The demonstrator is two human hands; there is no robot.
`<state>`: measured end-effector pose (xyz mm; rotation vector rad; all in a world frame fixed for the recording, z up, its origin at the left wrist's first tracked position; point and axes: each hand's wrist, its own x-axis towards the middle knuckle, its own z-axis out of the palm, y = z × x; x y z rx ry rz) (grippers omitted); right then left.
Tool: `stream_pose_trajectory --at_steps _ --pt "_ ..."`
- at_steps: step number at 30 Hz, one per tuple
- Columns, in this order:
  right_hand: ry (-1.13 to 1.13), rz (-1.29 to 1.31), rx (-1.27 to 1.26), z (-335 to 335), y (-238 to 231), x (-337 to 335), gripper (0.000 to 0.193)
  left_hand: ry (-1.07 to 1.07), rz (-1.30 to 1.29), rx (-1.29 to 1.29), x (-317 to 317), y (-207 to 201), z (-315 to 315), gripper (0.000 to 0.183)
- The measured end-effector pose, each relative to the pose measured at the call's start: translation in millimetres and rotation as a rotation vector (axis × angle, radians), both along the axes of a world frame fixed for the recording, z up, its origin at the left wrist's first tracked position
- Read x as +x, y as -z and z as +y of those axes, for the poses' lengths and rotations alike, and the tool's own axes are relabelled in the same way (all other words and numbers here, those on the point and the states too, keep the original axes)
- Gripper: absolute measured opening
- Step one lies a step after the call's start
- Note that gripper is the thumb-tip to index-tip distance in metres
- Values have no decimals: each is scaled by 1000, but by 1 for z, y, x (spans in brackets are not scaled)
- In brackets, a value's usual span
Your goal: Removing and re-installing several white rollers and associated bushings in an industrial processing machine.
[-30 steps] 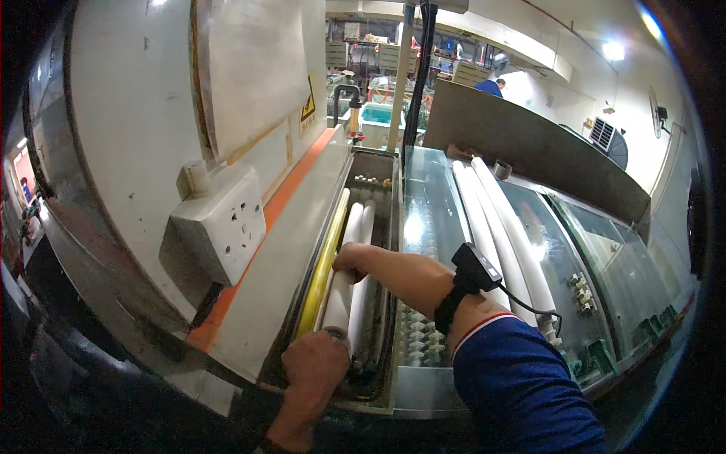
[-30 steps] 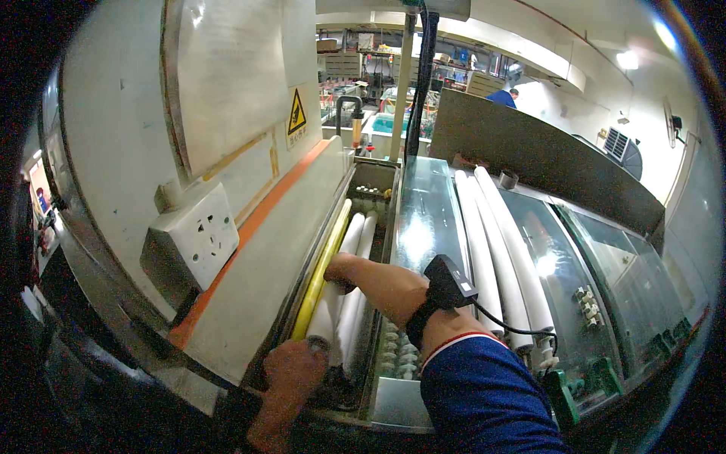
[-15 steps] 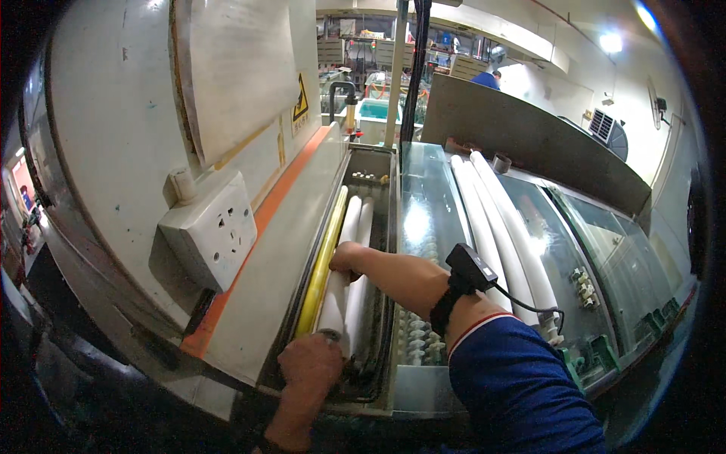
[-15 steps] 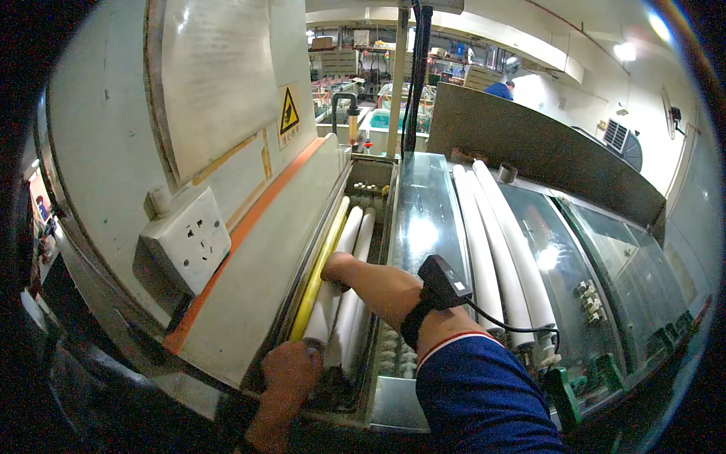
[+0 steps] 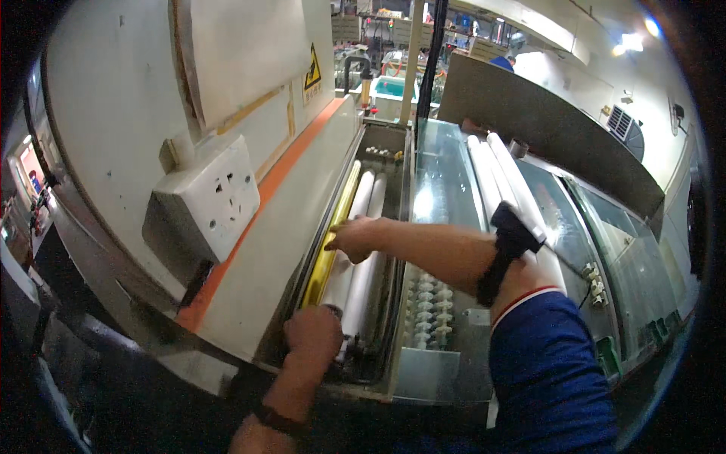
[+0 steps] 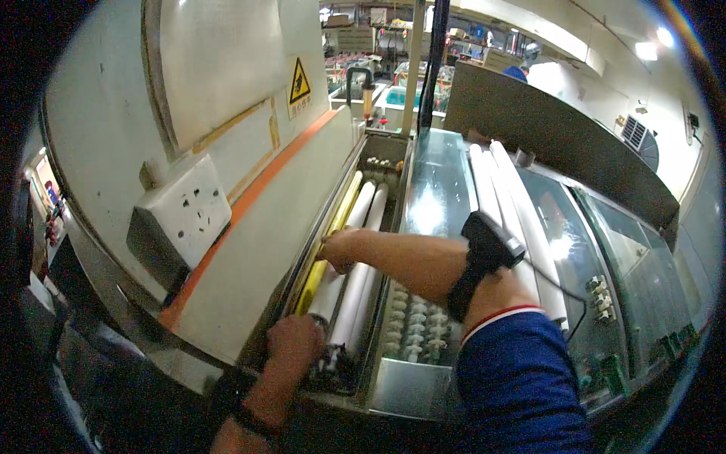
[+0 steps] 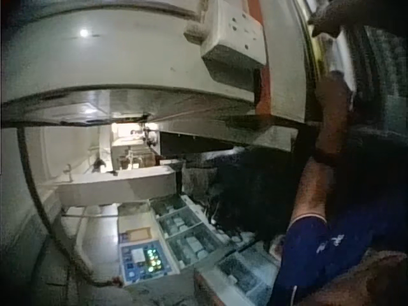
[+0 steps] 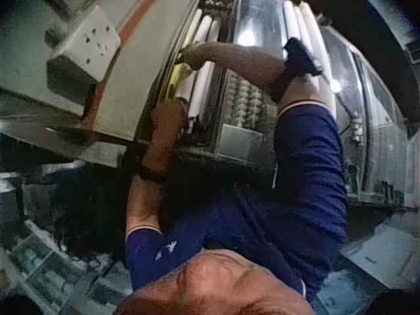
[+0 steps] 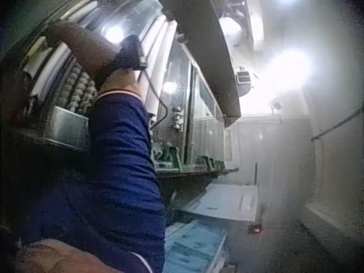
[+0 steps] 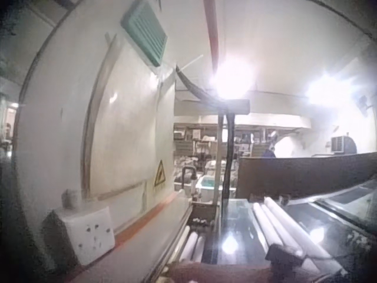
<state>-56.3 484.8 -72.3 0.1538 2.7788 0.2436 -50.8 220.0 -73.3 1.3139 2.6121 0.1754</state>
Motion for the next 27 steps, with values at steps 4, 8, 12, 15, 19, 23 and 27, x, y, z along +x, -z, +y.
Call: stream_pose_trajectory --at_steps 4,8,12,15,19,23,27 --pt "-456 -151 -48 -54 -26 12 61 -37 11 25 0 1 0 30" --pt "-408 -266 -125 -25 5 0 47 53 -34 -99 11 -14 16 26" --pt "-570 -198 -185 -41 6 -12 39 57 -43 -147 2 -3 14 26" --pt "-425 -247 -166 -54 5 -11 40 0 -124 -220 -3 -4 14 24" --pt "-433 -291 -121 -52 15 -16 39 52 -208 -304 -11 15 20 31" --pt "-438 -311 -155 -57 37 -23 39 120 -312 -310 -24 32 21 36" --pt "-394 -441 -67 -69 31 -28 33 8 -506 -218 -27 37 22 63"
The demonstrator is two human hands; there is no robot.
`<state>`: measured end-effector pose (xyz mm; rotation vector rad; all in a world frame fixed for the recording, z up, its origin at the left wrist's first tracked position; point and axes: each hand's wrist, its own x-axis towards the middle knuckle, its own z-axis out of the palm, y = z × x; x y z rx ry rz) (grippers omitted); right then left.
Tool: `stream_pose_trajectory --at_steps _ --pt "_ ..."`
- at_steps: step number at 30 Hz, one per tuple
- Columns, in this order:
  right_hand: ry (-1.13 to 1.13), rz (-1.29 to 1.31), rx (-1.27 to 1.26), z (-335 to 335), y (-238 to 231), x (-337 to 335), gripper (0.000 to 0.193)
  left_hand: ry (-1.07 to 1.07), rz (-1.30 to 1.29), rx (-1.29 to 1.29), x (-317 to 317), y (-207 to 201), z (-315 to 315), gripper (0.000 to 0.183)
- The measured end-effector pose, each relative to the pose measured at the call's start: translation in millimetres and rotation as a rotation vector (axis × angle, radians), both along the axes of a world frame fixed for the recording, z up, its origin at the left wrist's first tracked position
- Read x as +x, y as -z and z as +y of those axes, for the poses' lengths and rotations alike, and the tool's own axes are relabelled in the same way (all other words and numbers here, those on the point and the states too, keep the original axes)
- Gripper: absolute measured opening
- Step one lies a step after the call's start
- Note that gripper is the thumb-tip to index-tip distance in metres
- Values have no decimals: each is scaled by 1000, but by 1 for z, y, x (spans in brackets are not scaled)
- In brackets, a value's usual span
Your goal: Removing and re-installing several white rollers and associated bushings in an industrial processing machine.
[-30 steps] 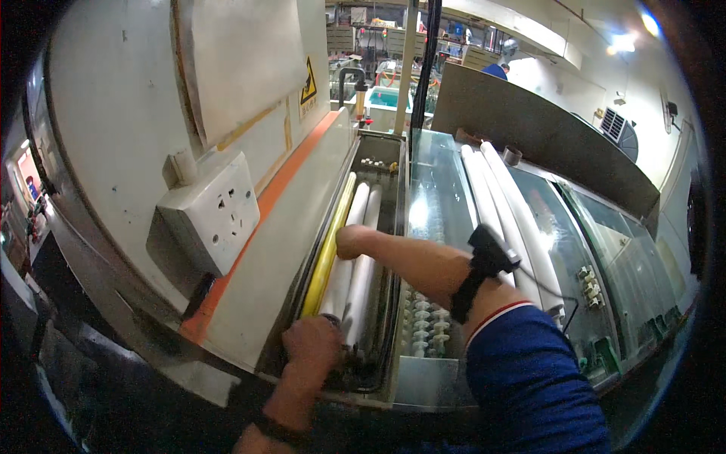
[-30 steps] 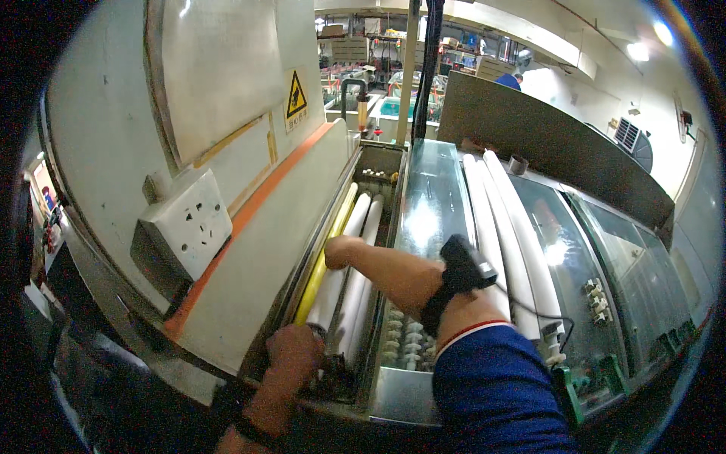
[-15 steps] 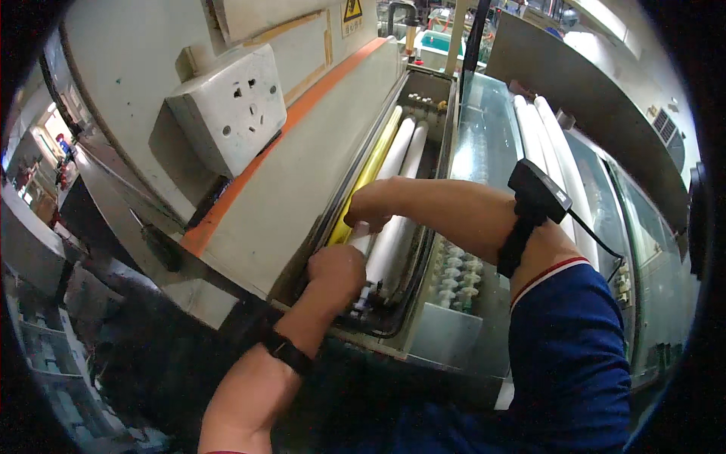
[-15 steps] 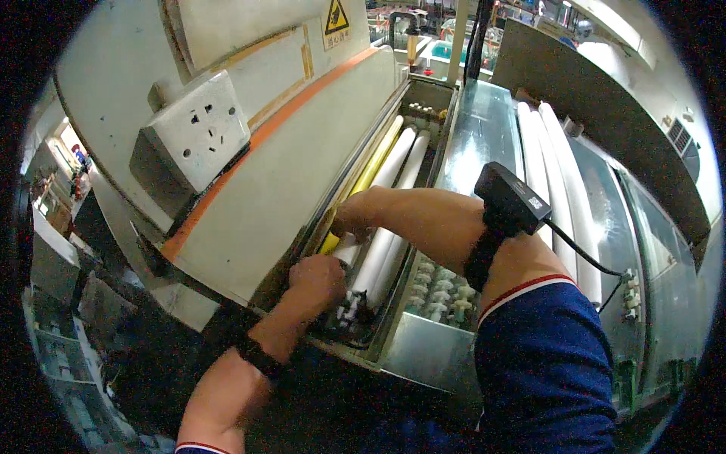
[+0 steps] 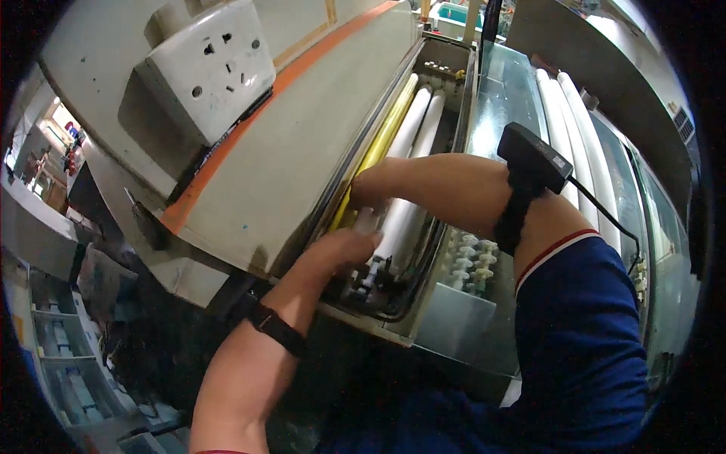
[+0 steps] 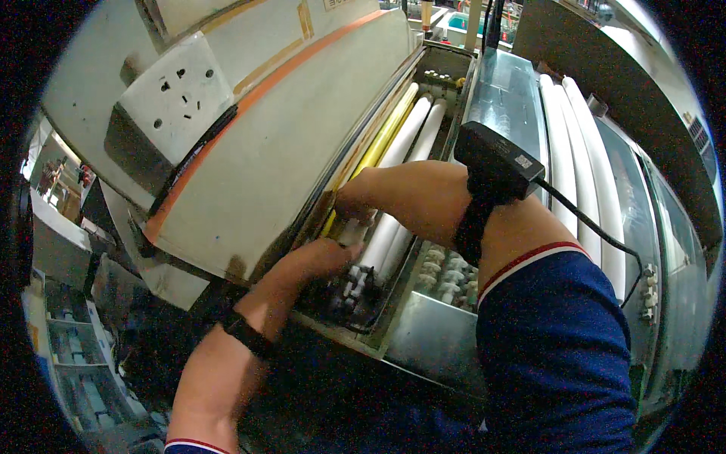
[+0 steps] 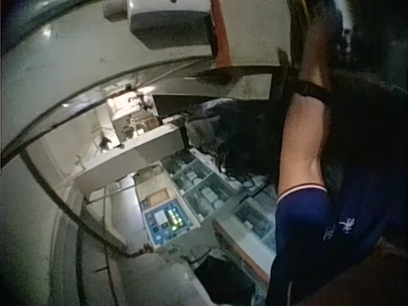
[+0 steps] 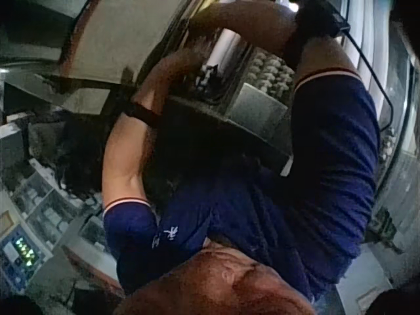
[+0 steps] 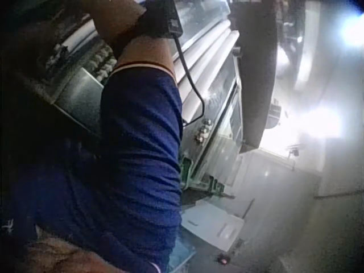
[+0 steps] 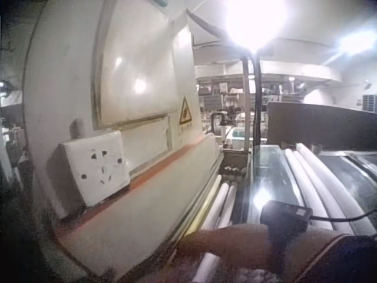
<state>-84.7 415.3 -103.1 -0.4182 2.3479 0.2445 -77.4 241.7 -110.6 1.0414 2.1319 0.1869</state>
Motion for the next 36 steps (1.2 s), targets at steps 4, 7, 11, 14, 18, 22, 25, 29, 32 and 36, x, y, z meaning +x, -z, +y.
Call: stream_pose_trajectory --at_steps 4,7,11,14,18,22,25,29,32,36 --pt "-135 64 13 12 4 7 26 16 -36 -104 10 -19 6 55" --pt "47 -60 10 2 -10 7 25 197 23 -175 -2 -2 2 40" --pt "172 -60 26 1 -14 10 24 583 127 -261 -14 24 10 32" --pt "55 33 -69 26 11 7 20 597 195 -240 -14 40 19 29" --pt "329 2 -118 -6 -13 8 24 459 172 -185 -40 88 -5 27" --pt "735 -78 -280 5 -27 23 27 528 135 -116 -16 25 2 26" --pt "411 -42 -100 -4 -38 23 36 477 138 -142 -1 -5 2 27" --pt "356 -21 -63 -4 -40 23 34 302 162 -140 8 -20 -1 28" --pt "357 -11 -61 -8 -38 22 33 360 135 -122 -9 12 -4 28" --pt "364 -7 -46 -7 -34 23 32 375 186 -118 -6 7 -3 28"
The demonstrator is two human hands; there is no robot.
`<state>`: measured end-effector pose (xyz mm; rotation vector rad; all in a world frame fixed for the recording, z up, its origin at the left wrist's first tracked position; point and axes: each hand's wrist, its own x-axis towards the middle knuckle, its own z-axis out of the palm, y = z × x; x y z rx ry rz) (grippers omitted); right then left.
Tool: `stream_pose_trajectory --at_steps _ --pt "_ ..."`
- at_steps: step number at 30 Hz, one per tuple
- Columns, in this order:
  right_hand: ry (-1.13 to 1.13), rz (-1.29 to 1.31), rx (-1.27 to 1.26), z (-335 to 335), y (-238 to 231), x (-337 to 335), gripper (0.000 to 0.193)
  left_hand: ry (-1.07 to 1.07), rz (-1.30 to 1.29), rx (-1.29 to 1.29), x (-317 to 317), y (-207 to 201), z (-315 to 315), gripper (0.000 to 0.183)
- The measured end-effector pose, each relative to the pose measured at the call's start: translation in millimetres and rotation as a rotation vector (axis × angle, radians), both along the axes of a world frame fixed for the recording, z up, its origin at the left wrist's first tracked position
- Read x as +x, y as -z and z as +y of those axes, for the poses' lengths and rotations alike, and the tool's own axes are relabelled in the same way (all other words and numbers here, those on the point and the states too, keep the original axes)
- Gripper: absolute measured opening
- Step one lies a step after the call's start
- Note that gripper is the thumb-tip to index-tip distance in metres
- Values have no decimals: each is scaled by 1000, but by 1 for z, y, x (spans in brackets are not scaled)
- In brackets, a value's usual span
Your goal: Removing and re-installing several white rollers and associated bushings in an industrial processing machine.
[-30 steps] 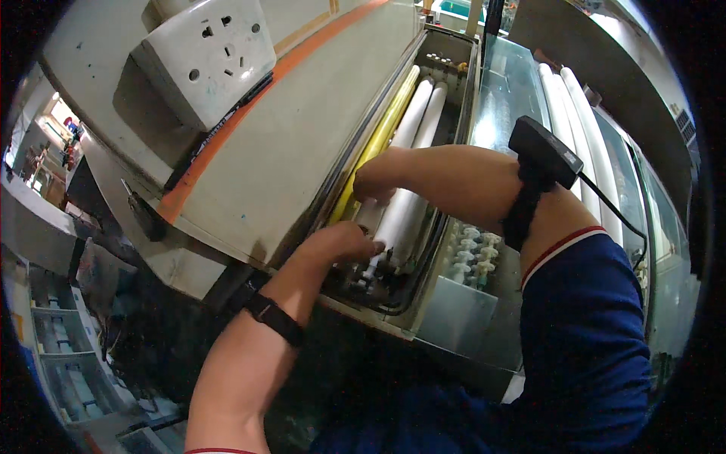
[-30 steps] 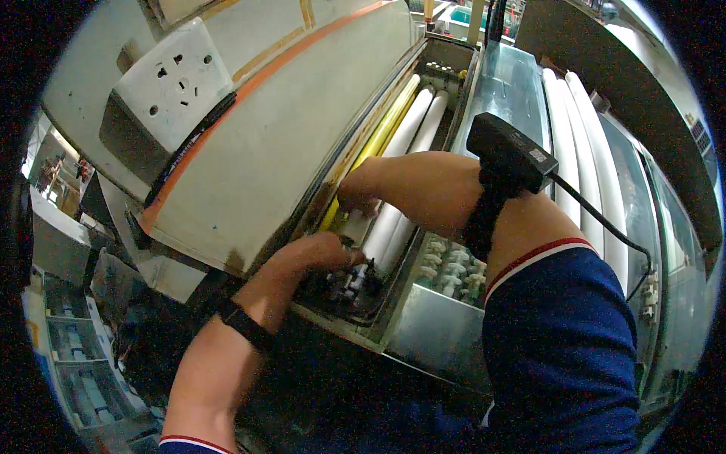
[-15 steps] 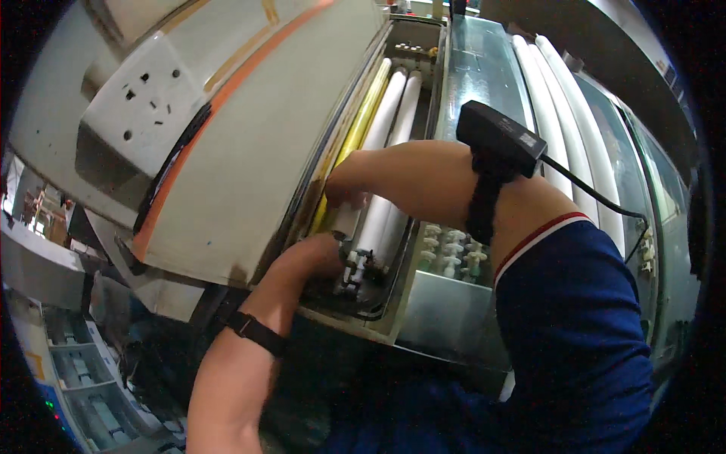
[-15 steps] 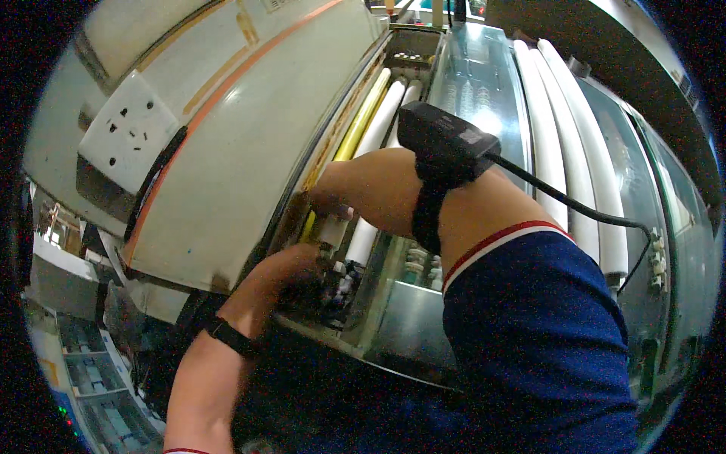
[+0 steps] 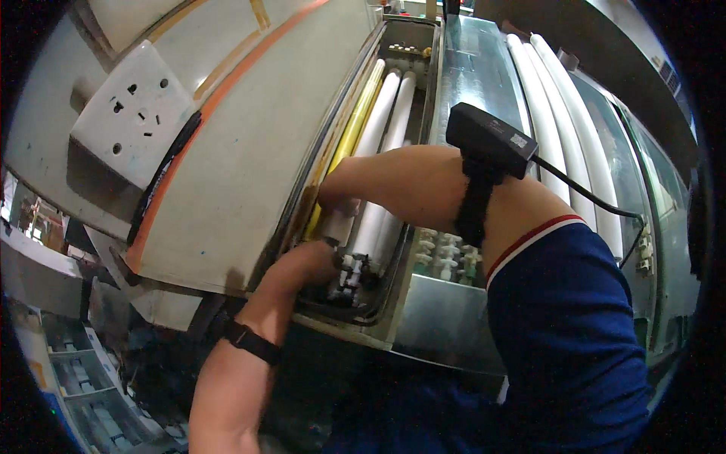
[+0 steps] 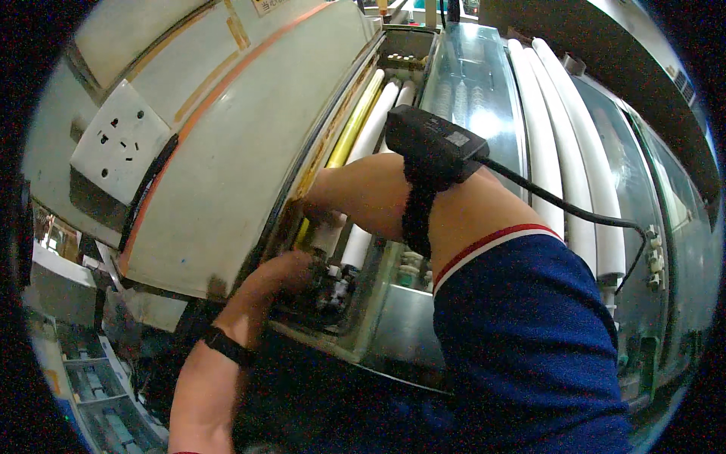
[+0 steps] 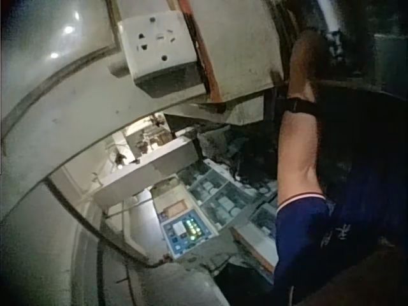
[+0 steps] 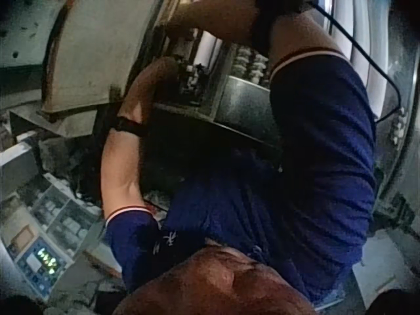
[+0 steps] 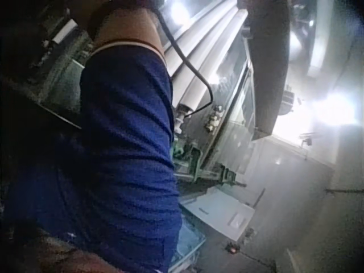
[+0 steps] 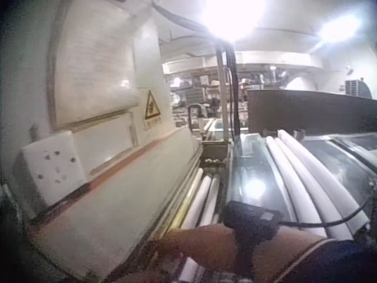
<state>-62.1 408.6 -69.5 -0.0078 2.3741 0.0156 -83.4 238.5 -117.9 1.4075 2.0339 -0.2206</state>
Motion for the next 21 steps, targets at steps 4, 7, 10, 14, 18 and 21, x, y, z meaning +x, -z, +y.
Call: stream_pose_trajectory --at_steps 4,7,10,14,18,21 --pt "-14 -3 13 -4 1 -4 31 92 -10 -91 0 3 -7 26" --pt "-16 23 8 -5 2 -10 30 54 81 -110 1 6 -10 24" --pt "-164 139 19 35 19 -22 29 -118 150 120 6 2 4 23" --pt "-173 155 129 31 -17 -12 35 -278 114 552 7 3 -2 20" --pt "-188 477 43 76 -69 17 44 -294 116 636 16 -10 15 21" --pt "-191 598 208 88 -147 49 48 -411 -16 996 20 -12 9 29"
